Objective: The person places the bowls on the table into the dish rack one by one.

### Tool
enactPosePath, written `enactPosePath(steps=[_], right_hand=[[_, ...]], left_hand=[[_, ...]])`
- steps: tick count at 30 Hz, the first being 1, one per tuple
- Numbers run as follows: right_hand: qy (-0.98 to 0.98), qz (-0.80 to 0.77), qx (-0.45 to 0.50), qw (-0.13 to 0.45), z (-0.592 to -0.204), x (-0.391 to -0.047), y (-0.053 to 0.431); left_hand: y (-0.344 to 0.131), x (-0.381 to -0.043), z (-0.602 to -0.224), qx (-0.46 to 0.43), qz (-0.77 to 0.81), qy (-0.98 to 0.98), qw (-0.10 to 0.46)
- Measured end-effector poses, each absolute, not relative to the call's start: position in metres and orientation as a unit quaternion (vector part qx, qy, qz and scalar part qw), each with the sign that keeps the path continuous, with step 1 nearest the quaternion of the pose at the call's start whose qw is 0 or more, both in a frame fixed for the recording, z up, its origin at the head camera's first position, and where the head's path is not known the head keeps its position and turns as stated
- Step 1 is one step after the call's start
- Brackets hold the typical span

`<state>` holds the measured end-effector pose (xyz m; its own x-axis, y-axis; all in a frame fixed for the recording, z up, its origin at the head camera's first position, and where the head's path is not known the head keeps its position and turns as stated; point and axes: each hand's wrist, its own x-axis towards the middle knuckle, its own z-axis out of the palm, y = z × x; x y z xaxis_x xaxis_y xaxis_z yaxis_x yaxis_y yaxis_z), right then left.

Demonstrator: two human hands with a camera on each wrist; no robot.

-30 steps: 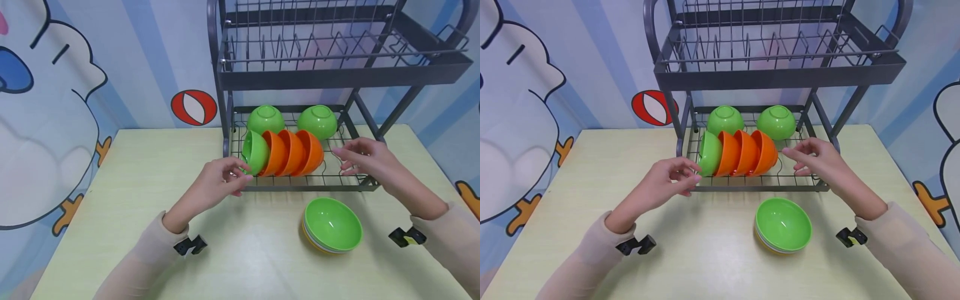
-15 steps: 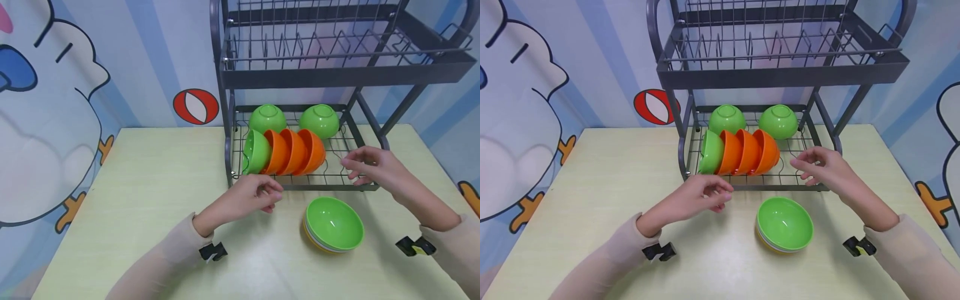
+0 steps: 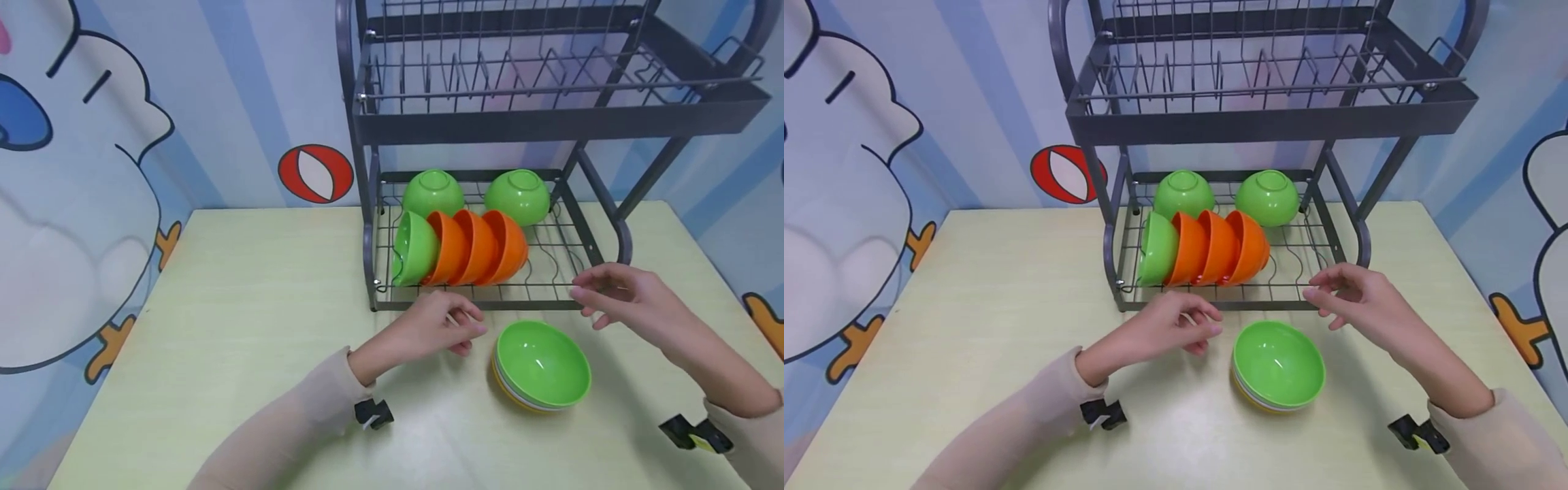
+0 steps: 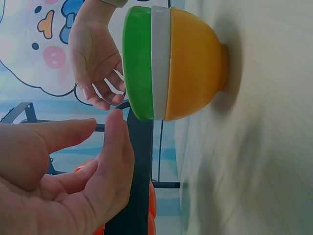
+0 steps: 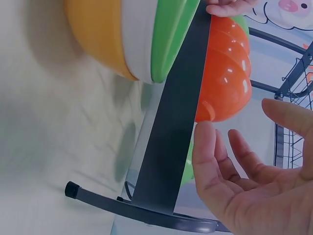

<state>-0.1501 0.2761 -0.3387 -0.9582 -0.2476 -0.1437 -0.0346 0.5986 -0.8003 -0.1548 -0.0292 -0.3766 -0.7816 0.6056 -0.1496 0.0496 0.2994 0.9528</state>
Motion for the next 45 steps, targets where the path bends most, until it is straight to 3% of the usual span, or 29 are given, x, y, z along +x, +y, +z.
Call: enactPosePath(steps=[21,45], right_hand=[[0.879,-0.453,-0.062,0.132,-0.359,-0.122,0.285],[0.865,-0.488,-0.071,0.092,-0.378,-0.112,0.297]], left_hand=[[0.004,-0.143,-0.379,0.265,0.429,0.844,0.184],[0.017,-0.142,-0.375,0.238,0.400,0.866,0.185]])
